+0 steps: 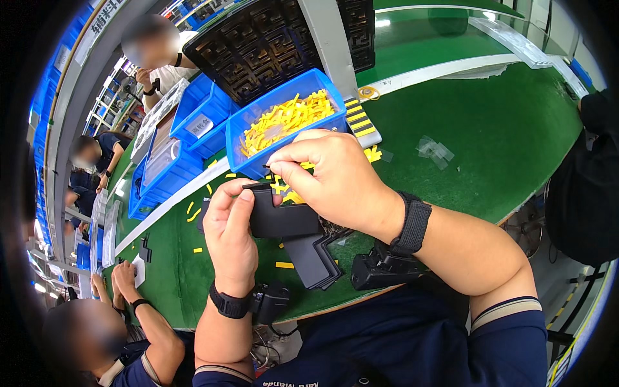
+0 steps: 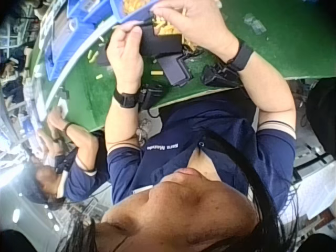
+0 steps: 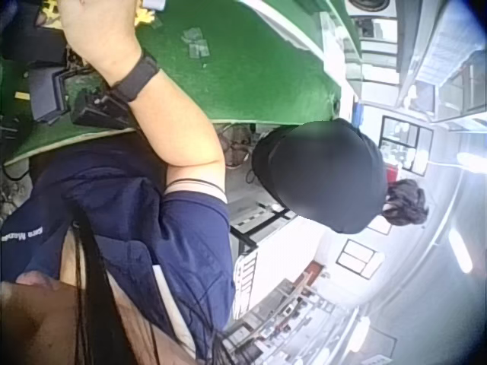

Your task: Assembling small yellow components into black plastic housings at a factory workstation on a production line.

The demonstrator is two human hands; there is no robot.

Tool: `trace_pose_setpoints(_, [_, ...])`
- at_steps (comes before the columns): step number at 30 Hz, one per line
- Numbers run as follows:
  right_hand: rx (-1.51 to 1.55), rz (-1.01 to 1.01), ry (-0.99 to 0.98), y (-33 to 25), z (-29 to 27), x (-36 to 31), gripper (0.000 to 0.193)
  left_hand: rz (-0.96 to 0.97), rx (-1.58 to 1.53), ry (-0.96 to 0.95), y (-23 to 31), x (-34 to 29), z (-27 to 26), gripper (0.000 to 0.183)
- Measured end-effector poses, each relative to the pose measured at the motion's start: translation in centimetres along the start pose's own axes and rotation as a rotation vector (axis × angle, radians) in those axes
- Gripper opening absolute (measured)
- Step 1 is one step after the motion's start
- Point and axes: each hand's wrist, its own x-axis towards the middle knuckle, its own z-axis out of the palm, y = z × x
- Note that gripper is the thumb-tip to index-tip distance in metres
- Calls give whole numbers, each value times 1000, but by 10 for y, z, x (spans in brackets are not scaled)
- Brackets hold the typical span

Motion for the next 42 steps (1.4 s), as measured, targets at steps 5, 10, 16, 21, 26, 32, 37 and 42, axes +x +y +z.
trace_pose_setpoints(5, [-23, -11, -16, -2, 0, -1, 12, -21, -19, -12, -2, 1, -1, 12])
trace_pose_setpoints(10, [-136, -93, -49, 4, 0, -1, 11, -2, 100, 10, -5, 9, -13, 11])
trace_pose_setpoints(16, [-218, -89, -115, 9, 1, -3, 26, -22, 930, 333, -4, 43, -112, 18])
trace_pose_setpoints(21, [-177, -61, -162, 8, 4, -5, 35, 218, 1461, 498, -17, 43, -126, 28])
trace_pose_setpoints(26, [-14, 190, -260, 3, 6, -8, 35, 202, 667, -85, 5, 24, -42, 28])
trace_pose_setpoints(32, [0, 52, -127, 9, 10, -12, 14, -34, 200, -138, 3, 13, -16, 19])
trace_pose_setpoints(37, [51, 103, 3, 4, 2, -1, 7, -286, 395, -204, -14, 27, -41, 13])
trace_pose_setpoints(42, [-27, 47, 41, 4, -2, -1, 9, 108, 1136, -254, -19, 23, -33, 28])
